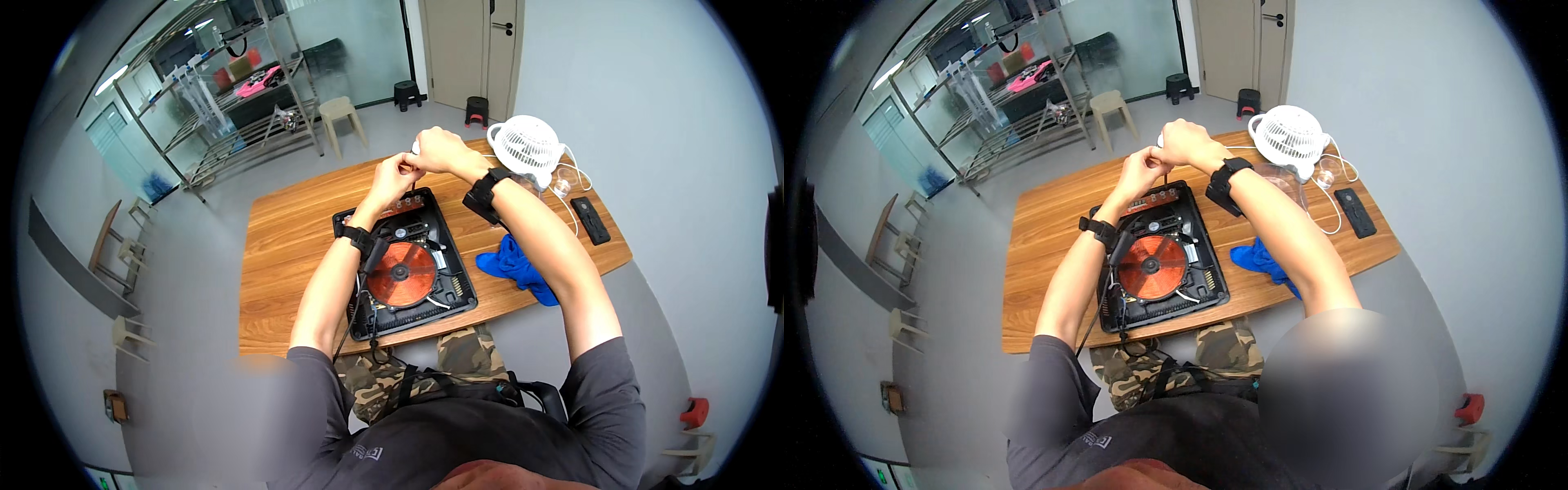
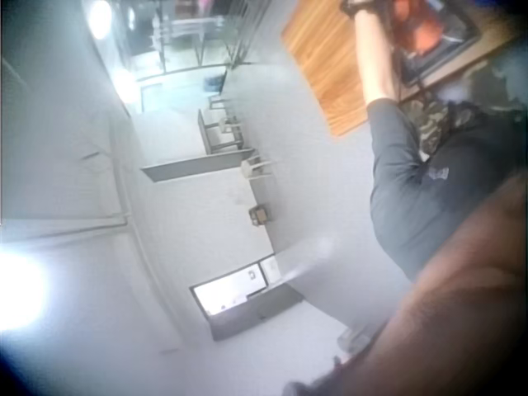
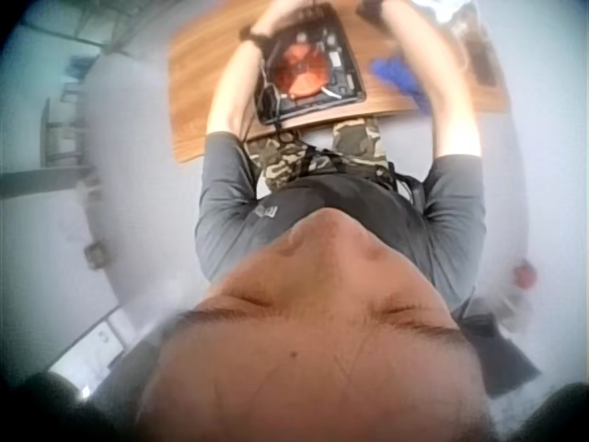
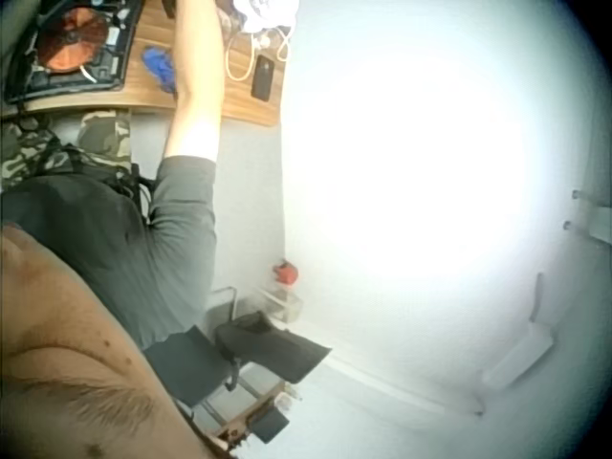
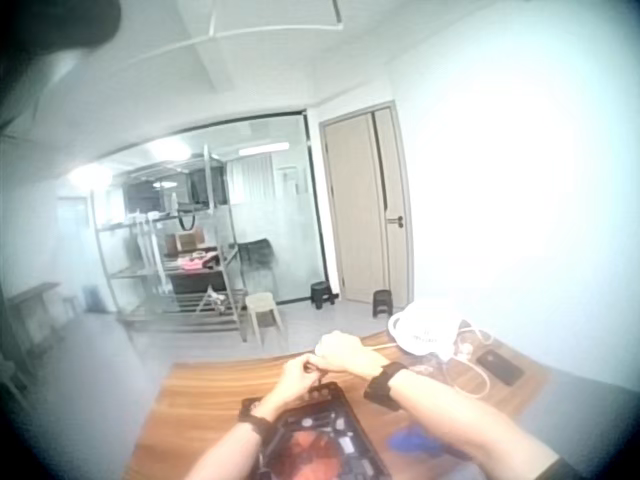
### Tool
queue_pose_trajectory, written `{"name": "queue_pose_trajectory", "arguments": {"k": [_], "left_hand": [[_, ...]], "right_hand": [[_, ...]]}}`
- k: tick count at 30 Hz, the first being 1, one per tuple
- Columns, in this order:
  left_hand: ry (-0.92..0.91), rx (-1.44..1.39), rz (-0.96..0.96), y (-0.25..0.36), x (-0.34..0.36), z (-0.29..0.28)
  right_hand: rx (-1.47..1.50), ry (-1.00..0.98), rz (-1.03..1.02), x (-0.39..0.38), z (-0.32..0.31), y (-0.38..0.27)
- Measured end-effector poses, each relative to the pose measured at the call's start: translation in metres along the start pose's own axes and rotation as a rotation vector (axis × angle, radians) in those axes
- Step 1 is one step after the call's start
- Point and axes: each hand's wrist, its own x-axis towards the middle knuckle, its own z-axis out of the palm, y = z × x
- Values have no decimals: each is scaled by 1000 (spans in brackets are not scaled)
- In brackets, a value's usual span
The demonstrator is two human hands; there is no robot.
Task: The person disassembles a black electronic device on a wooden table using a screwdriver, removes internal components, and wipes the exterior with a blue cloth. The device is flipped over multiple times to access different sides and screws.
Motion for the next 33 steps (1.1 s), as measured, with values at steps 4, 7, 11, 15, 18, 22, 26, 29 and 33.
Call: {"name": "queue_pose_trajectory", "arguments": {"k": [4,7,11,15,18,22,26,29,33], "left_hand": [[-27,60,163,10,-30,-30],[-94,236,244,-14,-74,-78],[-199,532,-62,-84,-126,-142],[-259,496,-183,-132,-183,-167],[-278,550,-204,-134,-202,-162],[-210,566,-197,-135,-218,-148],[-230,536,-184,-142,-225,-138],[-230,562,-183,-148,-232,-132],[-193,552,-156,-156,-233,-126]], "right_hand": [[91,108,-43,-31,-7,-12],[399,48,117,-89,-22,-13],[384,95,134,-130,-6,27],[351,95,94,-147,-4,22],[348,90,82,-153,-8,16],[376,81,56,-163,-13,2],[423,74,66,-179,-9,-4],[458,46,97,-194,-7,-10],[493,54,124,-212,1,-7]]}}
